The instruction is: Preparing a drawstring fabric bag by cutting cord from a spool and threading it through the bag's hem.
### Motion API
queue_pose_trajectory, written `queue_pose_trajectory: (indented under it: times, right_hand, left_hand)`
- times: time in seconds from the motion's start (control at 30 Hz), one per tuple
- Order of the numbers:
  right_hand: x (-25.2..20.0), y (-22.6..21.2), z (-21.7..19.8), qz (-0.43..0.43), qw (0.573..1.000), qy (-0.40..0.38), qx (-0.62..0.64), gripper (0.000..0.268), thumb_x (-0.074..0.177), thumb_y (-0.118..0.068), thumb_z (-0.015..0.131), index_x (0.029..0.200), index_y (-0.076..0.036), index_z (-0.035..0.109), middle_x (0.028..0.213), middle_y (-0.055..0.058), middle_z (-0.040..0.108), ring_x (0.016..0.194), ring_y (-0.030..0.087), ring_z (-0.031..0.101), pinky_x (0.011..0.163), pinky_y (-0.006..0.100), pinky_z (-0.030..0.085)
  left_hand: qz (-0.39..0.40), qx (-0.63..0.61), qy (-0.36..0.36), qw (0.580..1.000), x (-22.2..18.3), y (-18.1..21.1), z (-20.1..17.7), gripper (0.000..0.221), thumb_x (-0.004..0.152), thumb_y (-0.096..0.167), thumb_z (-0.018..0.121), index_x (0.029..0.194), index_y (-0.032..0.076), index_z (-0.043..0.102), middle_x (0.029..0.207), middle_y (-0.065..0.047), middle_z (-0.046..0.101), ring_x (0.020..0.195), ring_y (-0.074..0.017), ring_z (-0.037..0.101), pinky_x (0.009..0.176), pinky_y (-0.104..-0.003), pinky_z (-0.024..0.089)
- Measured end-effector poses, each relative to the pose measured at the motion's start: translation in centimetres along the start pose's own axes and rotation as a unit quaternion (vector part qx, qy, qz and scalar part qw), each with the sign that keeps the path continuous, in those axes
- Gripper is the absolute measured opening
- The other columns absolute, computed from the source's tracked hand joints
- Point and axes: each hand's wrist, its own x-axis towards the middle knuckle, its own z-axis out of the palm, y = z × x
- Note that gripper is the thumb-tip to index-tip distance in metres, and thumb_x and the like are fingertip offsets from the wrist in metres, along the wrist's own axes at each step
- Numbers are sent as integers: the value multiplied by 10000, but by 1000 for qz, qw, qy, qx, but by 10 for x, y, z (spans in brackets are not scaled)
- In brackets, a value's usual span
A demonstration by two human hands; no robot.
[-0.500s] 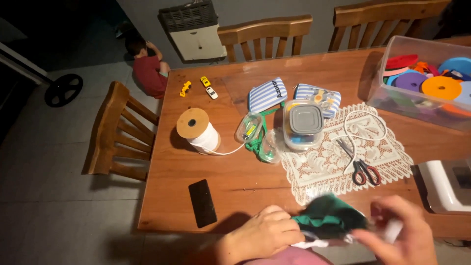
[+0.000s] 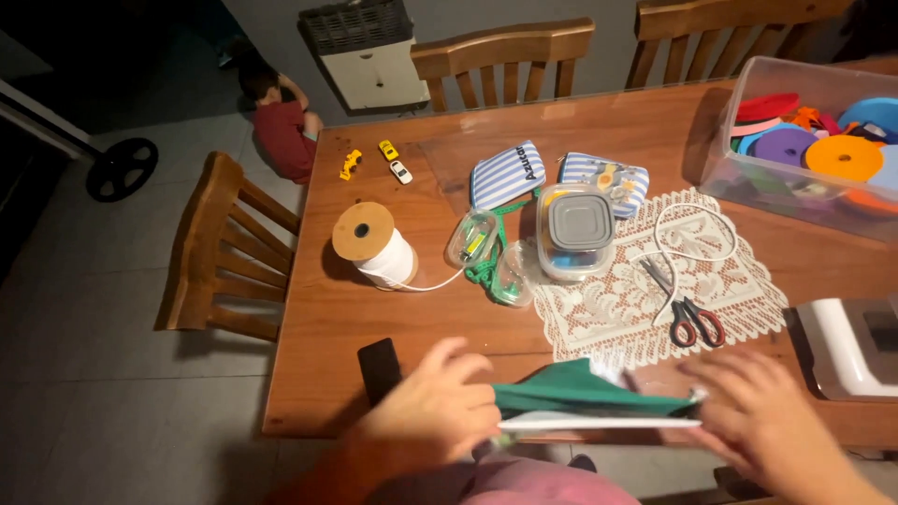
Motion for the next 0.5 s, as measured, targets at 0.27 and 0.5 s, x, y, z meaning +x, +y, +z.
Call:
queue_pose_trajectory:
  times: [0.27,0.5]
  right_hand:
    - [-7,11,-50,-16,994,23,110,392,730,-535,790,688,-190,609,1237,19,702,1149,261,667,1105,536,460]
    - [-16,60,-13,291,873,-36,389,261,849,-245,726,744,-34,838,1010,15,862,974,140,752,920,311,517]
  left_hand:
    - [-13,-64,26,998,1,12,-2,233,1031,297,640,863,136,654,884,6,610,1086,-285,581,1076,-553,385]
    - [-104,-384,74,914,33,-11,40,241,1050,245,582,926,61,675,893,-88,623,901,-267,580,868,-389,455]
